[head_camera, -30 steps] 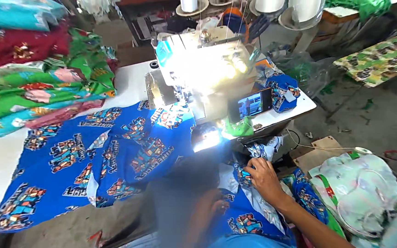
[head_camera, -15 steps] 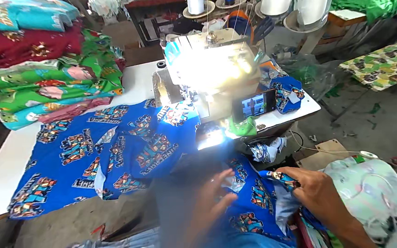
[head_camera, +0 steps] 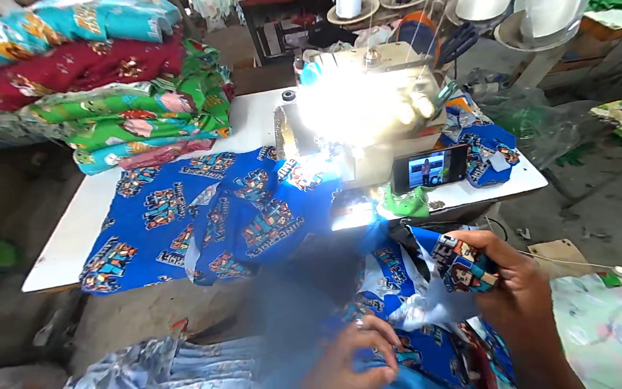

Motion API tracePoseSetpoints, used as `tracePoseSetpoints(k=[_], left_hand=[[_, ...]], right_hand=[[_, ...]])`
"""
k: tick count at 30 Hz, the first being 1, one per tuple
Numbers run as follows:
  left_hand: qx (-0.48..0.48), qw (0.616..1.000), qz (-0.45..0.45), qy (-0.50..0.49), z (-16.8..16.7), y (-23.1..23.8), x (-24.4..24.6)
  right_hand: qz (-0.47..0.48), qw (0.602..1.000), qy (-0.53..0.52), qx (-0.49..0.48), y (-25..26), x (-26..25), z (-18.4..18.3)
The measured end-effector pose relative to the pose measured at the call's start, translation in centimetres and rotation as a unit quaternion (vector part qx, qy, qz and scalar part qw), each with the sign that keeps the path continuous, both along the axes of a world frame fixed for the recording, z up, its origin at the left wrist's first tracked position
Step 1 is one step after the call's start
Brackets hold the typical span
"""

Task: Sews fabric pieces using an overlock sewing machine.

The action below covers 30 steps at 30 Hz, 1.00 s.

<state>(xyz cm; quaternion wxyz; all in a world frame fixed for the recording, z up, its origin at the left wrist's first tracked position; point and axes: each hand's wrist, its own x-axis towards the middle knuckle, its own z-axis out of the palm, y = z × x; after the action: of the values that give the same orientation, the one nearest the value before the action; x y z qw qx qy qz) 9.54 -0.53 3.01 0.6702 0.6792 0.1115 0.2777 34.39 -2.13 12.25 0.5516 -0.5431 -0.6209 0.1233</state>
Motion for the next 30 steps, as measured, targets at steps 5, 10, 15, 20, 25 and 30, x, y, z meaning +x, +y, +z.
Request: tracePoseSetpoints(k=[5,10,15,20,25,30], left_hand=[[-0.078,0.967,0.243,0.023,3.3,0.2,-2.8],[-0.029,0.966,0.247,-0.075,5.8,3.5,-0.9],[-0.041,0.99,0.132,0.001,5.3,1.2,0.7],[-0.015,0.992,0.106,0.061,3.0,0.3,-2.6],[-0.052,0.933,0.333,0.125,7.2,1.2,-9.0],[0.231,0.834,0.438,0.244,14.0,8.2,-13.8]], right_hand=[[0.053,0.997,-0.046,-0.029,1.8,-2.8,-1.1],[0.12,0.978,-0.155,0.073,3.8,-8.0,0.2],[0.052,0.987,-0.104,0.108,5.2,-6.9,2.2],[0.032,0.996,0.042,0.066,5.1,-3.8,1.1],[0.072,0.981,0.177,0.012,5.5,-2.8,-0.4],[0.103,0.967,0.228,-0.044,9.2,-4.2,-1.3]])
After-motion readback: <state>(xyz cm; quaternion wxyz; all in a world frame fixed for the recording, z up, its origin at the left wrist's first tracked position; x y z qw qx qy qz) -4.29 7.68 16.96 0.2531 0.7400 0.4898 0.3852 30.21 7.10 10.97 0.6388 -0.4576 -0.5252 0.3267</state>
